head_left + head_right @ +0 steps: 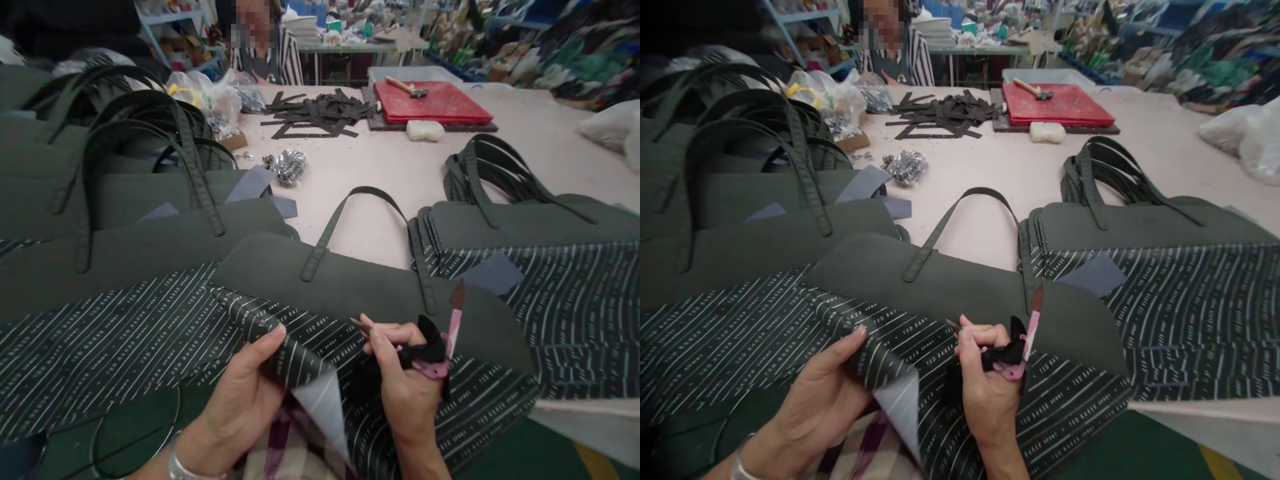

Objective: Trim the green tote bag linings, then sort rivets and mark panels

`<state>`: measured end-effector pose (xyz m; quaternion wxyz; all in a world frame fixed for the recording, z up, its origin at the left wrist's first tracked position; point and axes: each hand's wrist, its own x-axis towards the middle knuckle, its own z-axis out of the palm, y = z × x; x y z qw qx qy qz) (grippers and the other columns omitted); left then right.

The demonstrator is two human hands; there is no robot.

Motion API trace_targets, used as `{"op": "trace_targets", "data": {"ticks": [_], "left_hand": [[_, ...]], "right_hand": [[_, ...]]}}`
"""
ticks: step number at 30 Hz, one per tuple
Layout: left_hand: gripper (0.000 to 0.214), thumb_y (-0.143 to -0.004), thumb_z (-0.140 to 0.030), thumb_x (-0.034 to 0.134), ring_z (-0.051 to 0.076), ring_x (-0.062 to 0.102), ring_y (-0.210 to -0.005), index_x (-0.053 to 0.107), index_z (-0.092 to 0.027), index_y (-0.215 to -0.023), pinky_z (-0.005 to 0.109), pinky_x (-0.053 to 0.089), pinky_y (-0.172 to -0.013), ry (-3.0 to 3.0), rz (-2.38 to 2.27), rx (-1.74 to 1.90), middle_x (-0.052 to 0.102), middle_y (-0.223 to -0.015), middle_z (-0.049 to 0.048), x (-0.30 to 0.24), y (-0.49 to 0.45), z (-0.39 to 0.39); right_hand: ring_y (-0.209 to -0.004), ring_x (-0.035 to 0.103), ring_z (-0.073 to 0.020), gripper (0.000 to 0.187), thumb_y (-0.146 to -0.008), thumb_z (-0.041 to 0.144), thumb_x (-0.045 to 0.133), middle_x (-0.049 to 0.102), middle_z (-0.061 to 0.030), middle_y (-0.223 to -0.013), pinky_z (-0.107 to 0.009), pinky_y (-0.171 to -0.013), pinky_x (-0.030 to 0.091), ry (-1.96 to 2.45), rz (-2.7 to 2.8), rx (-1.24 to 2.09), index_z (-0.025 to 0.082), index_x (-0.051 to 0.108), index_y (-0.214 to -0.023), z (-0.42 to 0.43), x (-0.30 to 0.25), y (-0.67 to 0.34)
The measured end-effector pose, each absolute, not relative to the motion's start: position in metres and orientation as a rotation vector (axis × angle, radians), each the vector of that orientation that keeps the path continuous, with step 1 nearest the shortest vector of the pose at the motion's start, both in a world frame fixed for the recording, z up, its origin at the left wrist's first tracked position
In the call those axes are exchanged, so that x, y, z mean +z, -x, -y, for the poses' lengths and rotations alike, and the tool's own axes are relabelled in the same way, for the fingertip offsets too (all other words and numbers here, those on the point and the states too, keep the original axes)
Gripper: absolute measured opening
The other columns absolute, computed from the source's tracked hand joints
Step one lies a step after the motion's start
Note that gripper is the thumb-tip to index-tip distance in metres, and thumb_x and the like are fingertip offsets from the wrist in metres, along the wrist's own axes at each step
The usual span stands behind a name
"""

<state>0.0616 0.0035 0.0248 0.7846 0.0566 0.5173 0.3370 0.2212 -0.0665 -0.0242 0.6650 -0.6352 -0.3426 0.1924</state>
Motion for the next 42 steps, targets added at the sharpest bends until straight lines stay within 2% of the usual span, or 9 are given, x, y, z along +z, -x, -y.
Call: {"op": "trace_targets", "data": {"ticks": [3, 7, 13, 18, 22, 27, 30, 34, 42], "left_hand": [[0.009, -0.083, -0.014, 0.065, 0.021, 0.071, -0.081, 0.073, -0.010, -0.084, 0.037, 0.057, -0.088, -0.145, -1.104, 0.702, 0.076, -0.090, 0.0095, 0.025, -0.096, -0.008], [0.020, -0.091, -0.019, 0.057, 0.024, 0.072, -0.089, 0.073, -0.008, -0.098, 0.040, 0.057, -0.089, -0.149, -1.197, 0.642, 0.076, -0.096, 0.0132, 0.021, -0.108, -0.015], [0.029, -0.095, -0.019, 0.049, 0.024, 0.070, -0.100, 0.068, -0.010, -0.116, 0.039, 0.053, -0.098, -0.038, -1.180, 0.656, 0.075, -0.103, 0.0118, 0.019, -0.099, -0.019], [0.035, -0.098, -0.024, 0.044, 0.023, 0.067, -0.109, 0.063, -0.011, -0.125, 0.038, 0.048, -0.105, 0.061, -1.165, 0.613, 0.074, -0.109, 0.0111, 0.022, -0.097, -0.020], [0.035, -0.098, -0.027, 0.043, 0.025, 0.066, -0.111, 0.065, -0.014, -0.122, 0.041, 0.046, -0.106, 0.068, -1.169, 0.593, 0.075, -0.108, 0.0088, 0.021, -0.096, -0.021], [0.029, -0.094, -0.027, 0.050, 0.027, 0.066, -0.110, 0.072, -0.016, -0.109, 0.043, 0.048, -0.104, 0.051, -1.193, 0.584, 0.076, -0.102, 0.0068, 0.021, -0.093, -0.020], [0.023, -0.092, -0.026, 0.054, 0.028, 0.066, -0.109, 0.074, -0.017, -0.101, 0.043, 0.049, -0.102, 0.014, -1.202, 0.592, 0.076, -0.099, 0.0060, 0.022, -0.096, -0.016], [0.021, -0.089, -0.027, 0.061, 0.030, 0.066, -0.106, 0.075, -0.013, -0.093, 0.042, 0.050, -0.099, -0.055, -1.205, 0.470, 0.076, -0.096, 0.0094, 0.021, -0.105, -0.008], [0.027, -0.094, -0.029, 0.056, 0.027, 0.067, -0.102, 0.072, -0.009, -0.102, 0.039, 0.050, -0.097, -0.058, -1.219, 0.381, 0.075, -0.099, 0.0121, 0.019, -0.107, -0.009]], "right_hand": [[-0.081, 0.072, -0.0173, 0.016, -0.085, 0.018, 0.063, 0.063, 0.0044, -0.066, -0.038, -0.089, 0.058, 1.422, 0.754, 0.458, 0.021, 0.059, -0.070, 0.067, -0.023, -0.220], [-0.078, 0.070, -0.0144, 0.016, -0.086, 0.016, 0.061, 0.061, 0.0051, -0.066, -0.034, -0.087, 0.058, 1.407, 0.715, 0.446, 0.021, 0.058, -0.071, 0.068, -0.021, -0.219], [-0.075, 0.066, -0.0102, 0.017, -0.085, 0.011, 0.060, 0.060, 0.0048, -0.068, -0.024, -0.077, 0.056, 1.470, 0.698, 0.358, 0.020, 0.057, -0.072, 0.075, -0.020, -0.220], [-0.078, 0.067, -0.0108, 0.015, -0.085, 0.009, 0.060, 0.063, 0.0038, -0.074, -0.026, -0.077, 0.054, 1.558, 0.756, 0.318, 0.020, 0.057, -0.075, 0.081, -0.023, -0.221], [-0.078, 0.067, -0.0145, 0.013, -0.083, 0.009, 0.062, 0.064, 0.0021, -0.076, -0.032, -0.075, 0.054, 1.612, 0.744, 0.308, 0.019, 0.058, -0.076, 0.086, -0.024, -0.221], [-0.073, 0.066, -0.0166, 0.014, -0.083, 0.008, 0.063, 0.064, 0.0021, -0.073, -0.035, -0.071, 0.055, 1.573, 0.702, 0.330, 0.021, 0.058, -0.079, 0.084, -0.022, -0.220], [-0.076, 0.067, -0.0165, 0.014, -0.083, 0.008, 0.063, 0.064, 0.0014, -0.076, -0.035, -0.074, 0.056, 1.590, 0.757, 0.328, 0.021, 0.058, -0.081, 0.083, -0.023, -0.220], [-0.081, 0.068, -0.0167, 0.013, -0.083, 0.008, 0.062, 0.065, 0.0010, -0.078, -0.036, -0.078, 0.056, 1.581, 0.830, 0.360, 0.020, 0.057, -0.082, 0.084, -0.025, -0.220], [-0.075, 0.067, -0.0160, 0.013, -0.084, 0.009, 0.060, 0.064, 0.0013, -0.076, -0.033, -0.072, 0.056, 1.604, 0.779, 0.291, 0.021, 0.057, -0.080, 0.084, -0.023, -0.221]]}}
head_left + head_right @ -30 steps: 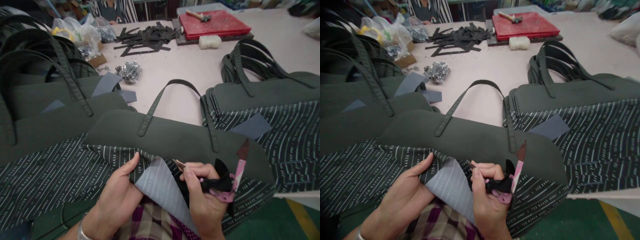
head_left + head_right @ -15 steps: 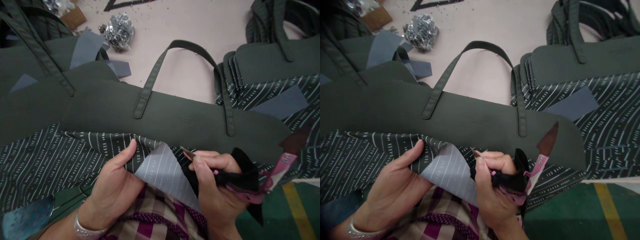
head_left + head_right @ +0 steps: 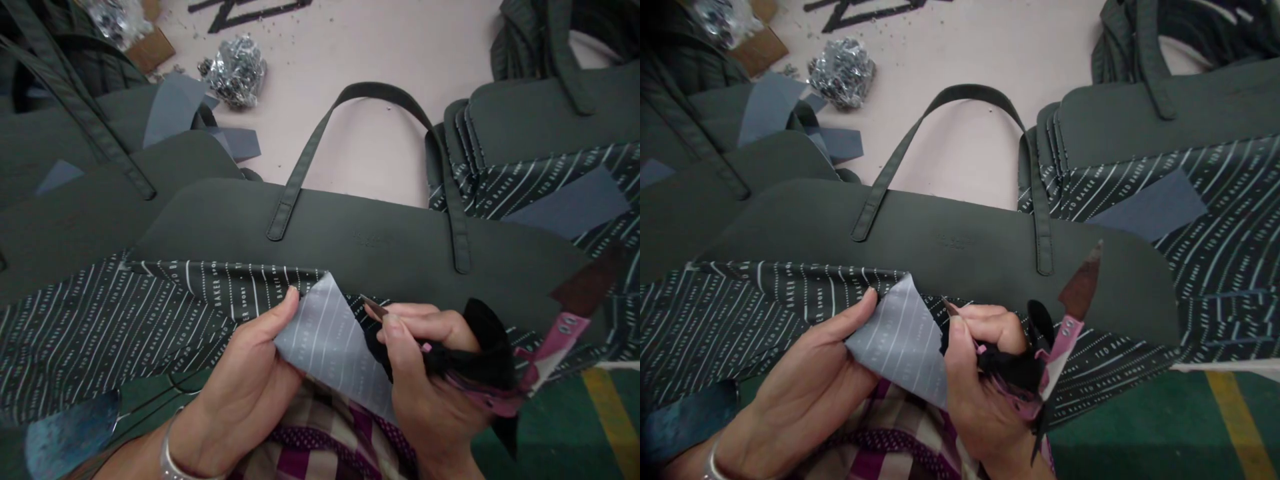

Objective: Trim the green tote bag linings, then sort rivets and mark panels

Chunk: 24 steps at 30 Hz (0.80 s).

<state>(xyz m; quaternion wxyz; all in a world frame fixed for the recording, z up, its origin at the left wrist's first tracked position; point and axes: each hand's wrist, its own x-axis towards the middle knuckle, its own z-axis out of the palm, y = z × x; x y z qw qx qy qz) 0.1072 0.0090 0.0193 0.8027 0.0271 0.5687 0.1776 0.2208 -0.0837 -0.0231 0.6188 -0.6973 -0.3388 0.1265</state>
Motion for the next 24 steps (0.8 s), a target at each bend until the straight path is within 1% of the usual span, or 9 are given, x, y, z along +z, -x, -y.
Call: {"op": "trace_targets", "data": {"ticks": [6, 10, 19, 24], "left_hand": [[0.031, -0.095, -0.031, 0.053, 0.027, 0.067, -0.102, 0.071, -0.010, -0.108, 0.039, 0.049, -0.097, -0.039, -1.154, 0.369, 0.075, -0.099, 0.0112, 0.0186, -0.1038, -0.0087], [0.030, -0.094, -0.032, 0.055, 0.027, 0.067, -0.103, 0.071, -0.011, -0.109, 0.039, 0.048, -0.097, -0.046, -1.118, 0.368, 0.075, -0.099, 0.0107, 0.0158, -0.1026, -0.0078], [0.030, -0.093, -0.032, 0.056, 0.027, 0.065, -0.105, 0.071, -0.011, -0.107, 0.038, 0.048, -0.097, -0.037, -1.123, 0.361, 0.074, -0.102, 0.0110, 0.0156, -0.1015, -0.0068], [0.031, -0.094, -0.033, 0.055, 0.027, 0.065, -0.106, 0.072, -0.009, -0.106, 0.037, 0.047, -0.097, -0.038, -1.117, 0.348, 0.074, -0.102, 0.0113, 0.0160, -0.1018, -0.0075]], "right_hand": [[-0.078, 0.067, -0.0157, 0.013, -0.083, 0.009, 0.061, 0.064, 0.0013, -0.078, -0.034, -0.074, 0.055, 1.626, 0.765, 0.334, 0.020, 0.056, -0.080, 0.0845, -0.0238, -0.2202], [-0.078, 0.067, -0.0160, 0.013, -0.084, 0.008, 0.060, 0.063, 0.0008, -0.077, -0.035, -0.074, 0.056, 1.622, 0.791, 0.334, 0.020, 0.056, -0.079, 0.0855, -0.0236, -0.2212], [-0.079, 0.065, -0.0124, 0.014, -0.084, 0.007, 0.060, 0.062, 0.0024, -0.077, -0.029, -0.075, 0.053, 1.645, 0.826, 0.313, 0.020, 0.055, -0.079, 0.0842, -0.0228, -0.2222], [-0.079, 0.064, -0.0127, 0.014, -0.084, 0.007, 0.061, 0.062, 0.0025, -0.078, -0.031, -0.077, 0.053, 1.634, 0.843, 0.319, 0.020, 0.056, -0.080, 0.0841, -0.0237, -0.2223]]}}
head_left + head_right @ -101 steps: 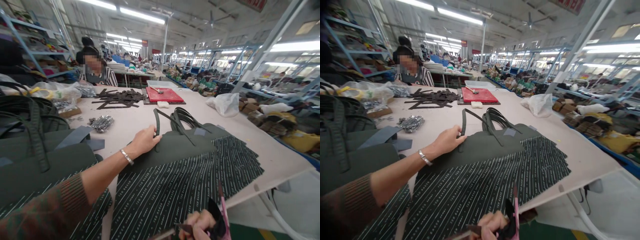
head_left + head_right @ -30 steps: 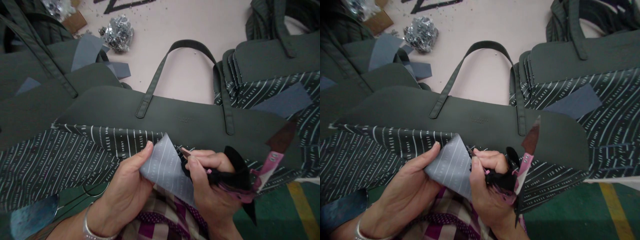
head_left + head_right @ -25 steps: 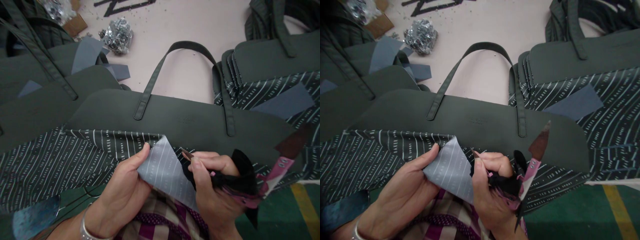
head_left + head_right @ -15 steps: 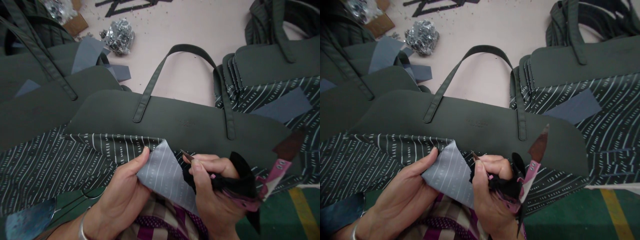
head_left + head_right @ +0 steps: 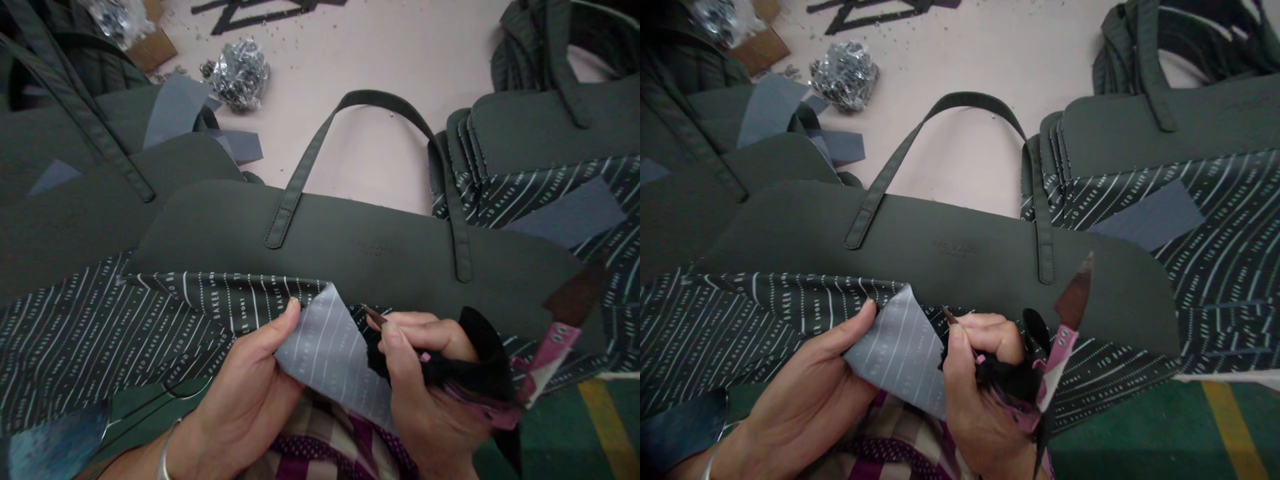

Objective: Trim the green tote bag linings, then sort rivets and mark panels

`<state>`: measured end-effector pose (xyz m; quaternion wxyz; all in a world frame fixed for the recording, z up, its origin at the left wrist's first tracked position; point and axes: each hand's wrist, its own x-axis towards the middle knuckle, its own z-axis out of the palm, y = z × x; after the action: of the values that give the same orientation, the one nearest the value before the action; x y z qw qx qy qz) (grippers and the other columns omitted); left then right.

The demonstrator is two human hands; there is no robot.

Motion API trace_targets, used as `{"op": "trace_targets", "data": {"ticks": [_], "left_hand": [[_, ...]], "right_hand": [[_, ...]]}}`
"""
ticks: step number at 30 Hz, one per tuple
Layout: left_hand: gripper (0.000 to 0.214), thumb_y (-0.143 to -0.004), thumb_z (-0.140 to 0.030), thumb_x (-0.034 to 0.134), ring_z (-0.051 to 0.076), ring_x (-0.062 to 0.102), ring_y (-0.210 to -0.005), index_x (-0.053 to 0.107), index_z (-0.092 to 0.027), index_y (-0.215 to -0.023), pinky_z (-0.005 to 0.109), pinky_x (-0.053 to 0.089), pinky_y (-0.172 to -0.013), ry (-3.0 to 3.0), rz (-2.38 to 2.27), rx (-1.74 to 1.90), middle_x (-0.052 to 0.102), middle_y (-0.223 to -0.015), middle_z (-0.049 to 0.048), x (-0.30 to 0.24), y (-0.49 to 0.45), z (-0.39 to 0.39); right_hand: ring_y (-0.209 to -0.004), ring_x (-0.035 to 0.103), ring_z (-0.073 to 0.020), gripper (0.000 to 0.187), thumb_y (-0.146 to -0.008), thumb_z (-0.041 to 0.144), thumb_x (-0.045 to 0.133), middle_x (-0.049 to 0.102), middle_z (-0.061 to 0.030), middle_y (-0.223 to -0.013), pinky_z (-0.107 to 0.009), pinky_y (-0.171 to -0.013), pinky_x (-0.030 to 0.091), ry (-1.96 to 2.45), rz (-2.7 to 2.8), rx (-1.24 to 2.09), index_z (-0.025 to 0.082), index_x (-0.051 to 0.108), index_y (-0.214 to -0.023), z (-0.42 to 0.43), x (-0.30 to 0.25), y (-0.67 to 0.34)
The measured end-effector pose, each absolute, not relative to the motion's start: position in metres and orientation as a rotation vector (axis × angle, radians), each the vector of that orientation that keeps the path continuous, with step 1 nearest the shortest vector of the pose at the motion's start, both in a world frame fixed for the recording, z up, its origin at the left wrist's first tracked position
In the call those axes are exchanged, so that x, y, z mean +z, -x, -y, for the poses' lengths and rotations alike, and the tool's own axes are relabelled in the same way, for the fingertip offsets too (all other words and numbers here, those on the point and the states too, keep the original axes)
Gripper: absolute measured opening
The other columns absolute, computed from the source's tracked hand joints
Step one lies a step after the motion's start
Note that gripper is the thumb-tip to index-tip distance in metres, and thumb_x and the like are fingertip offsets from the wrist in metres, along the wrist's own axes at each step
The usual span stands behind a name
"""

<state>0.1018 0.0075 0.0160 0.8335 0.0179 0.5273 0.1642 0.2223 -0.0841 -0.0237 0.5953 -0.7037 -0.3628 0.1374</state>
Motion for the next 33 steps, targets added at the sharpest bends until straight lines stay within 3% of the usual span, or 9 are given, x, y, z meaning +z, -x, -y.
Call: {"op": "trace_targets", "data": {"ticks": [12, 22, 33], "left_hand": [[0.034, -0.091, -0.033, 0.059, 0.028, 0.065, -0.106, 0.070, -0.010, -0.113, 0.038, 0.046, -0.098, -0.041, -1.097, 0.345, 0.075, -0.103, 0.0114, 0.0159, -0.0984, -0.0027], [0.031, -0.092, -0.034, 0.058, 0.027, 0.064, -0.109, 0.072, -0.010, -0.108, 0.038, 0.046, -0.100, -0.031, -1.098, 0.375, 0.074, -0.105, 0.0116, 0.0128, -0.0983, -0.0038], [0.032, -0.091, -0.037, 0.059, 0.029, 0.062, -0.113, 0.073, -0.011, -0.104, 0.043, 0.045, -0.103, -0.062, -1.088, 0.392, 0.074, -0.105, 0.0109, 0.0069, -0.0957, -0.0033]], "right_hand": [[-0.079, 0.064, -0.0138, 0.016, -0.083, 0.006, 0.061, 0.061, 0.0021, -0.078, -0.031, -0.074, 0.053, 1.647, 0.862, 0.305, 0.021, 0.054, -0.082, 0.0791, -0.0257, -0.2179], [-0.070, 0.065, -0.0155, 0.016, -0.084, 0.009, 0.061, 0.060, 0.0031, -0.070, -0.034, -0.067, 0.055, 1.553, 0.666, 0.378, 0.020, 0.054, -0.075, 0.0868, -0.0229, -0.2198], [-0.074, 0.067, -0.0176, 0.014, -0.084, 0.009, 0.062, 0.062, 0.0015, -0.075, -0.037, -0.069, 0.056, 1.594, 0.697, 0.364, 0.020, 0.055, -0.077, 0.0874, -0.0256, -0.2204]]}}
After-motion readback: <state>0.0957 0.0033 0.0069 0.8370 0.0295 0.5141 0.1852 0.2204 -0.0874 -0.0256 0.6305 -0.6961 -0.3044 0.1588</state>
